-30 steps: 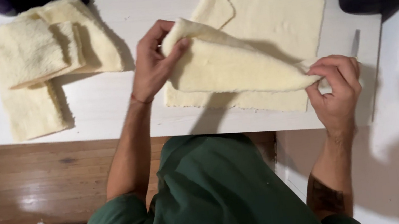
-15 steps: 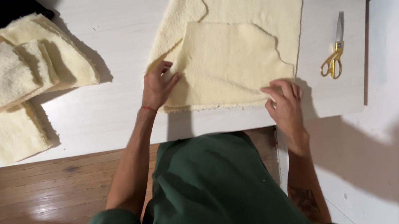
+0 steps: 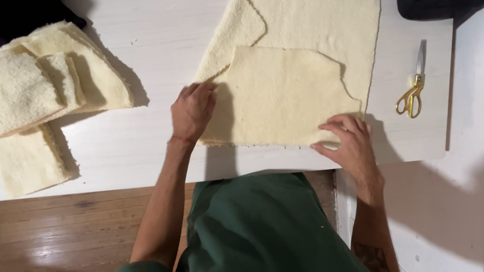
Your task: Arranging and cutting pieces of cream-colored fuzzy fabric for a garment on a workshop table.
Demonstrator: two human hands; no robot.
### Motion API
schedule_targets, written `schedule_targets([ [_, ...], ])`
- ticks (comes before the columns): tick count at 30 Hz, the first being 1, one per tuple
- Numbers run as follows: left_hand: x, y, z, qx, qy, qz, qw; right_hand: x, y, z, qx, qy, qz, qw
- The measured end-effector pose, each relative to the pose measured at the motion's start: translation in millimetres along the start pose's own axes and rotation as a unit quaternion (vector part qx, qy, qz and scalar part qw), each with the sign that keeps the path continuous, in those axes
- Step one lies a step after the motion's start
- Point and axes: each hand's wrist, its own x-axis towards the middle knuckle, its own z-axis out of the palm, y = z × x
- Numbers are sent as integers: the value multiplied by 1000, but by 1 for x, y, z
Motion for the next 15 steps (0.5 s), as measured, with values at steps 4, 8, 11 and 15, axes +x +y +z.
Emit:
schedule_targets([
  [4, 30, 21, -2, 20, -10, 70, 997, 21, 19, 13, -1, 37, -5, 999],
  [8, 51, 13, 7, 168, 46, 173, 969, 57, 41, 24, 88, 79, 54, 992],
  [11, 68, -8, 4, 221, 74, 134, 963, 90, 43, 18, 105, 117, 82, 984],
  [15, 80, -20, -17, 206, 78, 37, 975, 120, 25, 0, 56, 100, 95, 989],
])
